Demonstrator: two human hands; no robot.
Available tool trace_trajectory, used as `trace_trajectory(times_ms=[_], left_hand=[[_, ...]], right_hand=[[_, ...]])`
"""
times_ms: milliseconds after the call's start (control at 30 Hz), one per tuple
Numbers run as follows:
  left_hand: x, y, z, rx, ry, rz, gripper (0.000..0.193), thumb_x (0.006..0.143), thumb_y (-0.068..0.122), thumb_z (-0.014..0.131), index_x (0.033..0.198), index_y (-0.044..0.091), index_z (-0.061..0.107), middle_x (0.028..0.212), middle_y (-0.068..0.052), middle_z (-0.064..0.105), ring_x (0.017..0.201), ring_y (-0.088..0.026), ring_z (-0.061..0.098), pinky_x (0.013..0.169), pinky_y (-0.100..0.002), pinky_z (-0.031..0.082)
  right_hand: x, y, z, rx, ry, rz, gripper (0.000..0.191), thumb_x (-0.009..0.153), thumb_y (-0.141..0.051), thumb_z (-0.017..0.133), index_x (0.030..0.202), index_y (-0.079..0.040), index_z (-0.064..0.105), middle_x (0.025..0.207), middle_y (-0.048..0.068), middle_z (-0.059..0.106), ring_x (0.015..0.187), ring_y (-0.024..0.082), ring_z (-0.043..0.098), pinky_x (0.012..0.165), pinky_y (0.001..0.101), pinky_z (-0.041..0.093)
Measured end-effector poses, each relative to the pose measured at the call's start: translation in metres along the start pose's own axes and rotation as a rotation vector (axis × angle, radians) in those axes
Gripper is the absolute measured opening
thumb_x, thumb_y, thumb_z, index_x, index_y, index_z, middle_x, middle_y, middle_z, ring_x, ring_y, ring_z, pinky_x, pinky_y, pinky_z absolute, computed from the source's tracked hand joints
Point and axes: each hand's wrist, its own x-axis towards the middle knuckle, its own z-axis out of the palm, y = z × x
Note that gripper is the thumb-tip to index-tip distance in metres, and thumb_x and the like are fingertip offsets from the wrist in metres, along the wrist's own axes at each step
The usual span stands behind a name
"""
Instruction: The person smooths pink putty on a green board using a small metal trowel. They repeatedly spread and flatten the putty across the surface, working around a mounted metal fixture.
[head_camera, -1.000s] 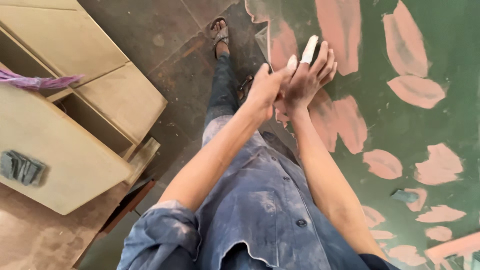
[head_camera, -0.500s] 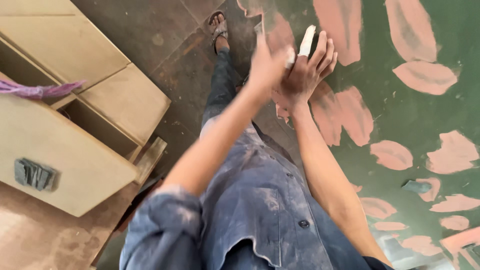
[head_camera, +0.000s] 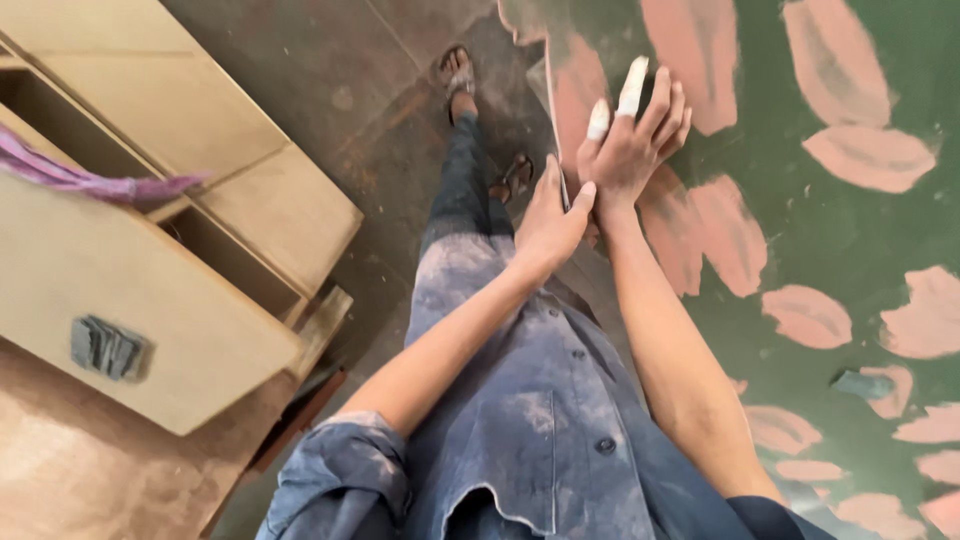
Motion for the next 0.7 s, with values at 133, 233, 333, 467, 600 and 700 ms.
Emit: trace_trajectory(times_ms=[133, 233, 333, 467, 600, 700], left_hand=[[0.000, -0.009, 0.002, -0.052, -0.120, -0.300, 0.077, 0.095, 0.048, 0.053, 0.156, 0.004, 0.039, 0.151, -0.025, 0.051, 0.141, -0.038, 0.047, 0.116, -0.042, 0.037], [0.012, 0.002, -0.007, -0.226, -0.173, -0.252, 0.076, 0.098, 0.047, 0.056, 0.156, 0.003, 0.033, 0.154, -0.021, 0.045, 0.145, -0.033, 0.041, 0.117, -0.041, 0.034], [0.020, 0.013, -0.013, -0.316, -0.241, -0.229, 0.068, 0.096, 0.045, 0.052, 0.150, 0.006, 0.046, 0.147, -0.015, 0.059, 0.136, -0.026, 0.054, 0.110, -0.037, 0.041], [0.028, 0.013, -0.010, -0.284, -0.201, -0.263, 0.077, 0.102, 0.047, 0.053, 0.157, -0.001, 0.031, 0.157, -0.020, 0.045, 0.145, -0.027, 0.044, 0.116, -0.035, 0.037], [0.043, 0.001, -0.005, -0.376, -0.380, -0.375, 0.077, 0.100, 0.053, 0.046, 0.158, 0.006, 0.031, 0.158, -0.012, 0.047, 0.143, -0.024, 0.048, 0.116, -0.036, 0.039], [0.053, -0.003, -0.006, -0.359, -0.341, -0.375, 0.074, 0.101, 0.053, 0.046, 0.155, 0.002, 0.037, 0.155, -0.013, 0.052, 0.142, -0.025, 0.051, 0.116, -0.036, 0.039]], right_hand=[[0.005, -0.001, -0.003, 0.001, 0.023, 0.005, 0.050, 0.112, -0.032, 0.059, 0.155, -0.007, 0.053, 0.157, 0.018, 0.045, 0.147, 0.039, 0.037, 0.126, 0.0576, 0.022], [0.011, -0.003, -0.007, 0.007, 0.067, -0.005, 0.053, 0.107, -0.030, 0.058, 0.154, -0.006, 0.055, 0.158, 0.017, 0.045, 0.147, 0.039, 0.037, 0.126, 0.0575, 0.022], [0.014, -0.002, -0.013, 0.051, 0.059, -0.037, 0.054, 0.104, -0.031, 0.059, 0.151, -0.004, 0.056, 0.158, 0.020, 0.045, 0.147, 0.041, 0.036, 0.125, 0.0585, 0.022], [0.005, 0.018, -0.029, 0.056, 0.003, -0.114, 0.059, 0.100, -0.032, 0.057, 0.150, -0.001, 0.052, 0.161, 0.022, 0.040, 0.150, 0.042, 0.034, 0.125, 0.0576, 0.021], [-0.014, 0.039, -0.044, 0.058, -0.038, -0.141, 0.058, 0.096, -0.033, 0.056, 0.145, -0.001, 0.051, 0.157, 0.020, 0.041, 0.146, 0.035, 0.037, 0.121, 0.0548, 0.022], [-0.023, 0.045, -0.045, 0.027, -0.063, -0.161, 0.056, 0.093, -0.031, 0.056, 0.142, -0.002, 0.050, 0.154, 0.020, 0.040, 0.145, 0.036, 0.035, 0.119, 0.0561, 0.021]])
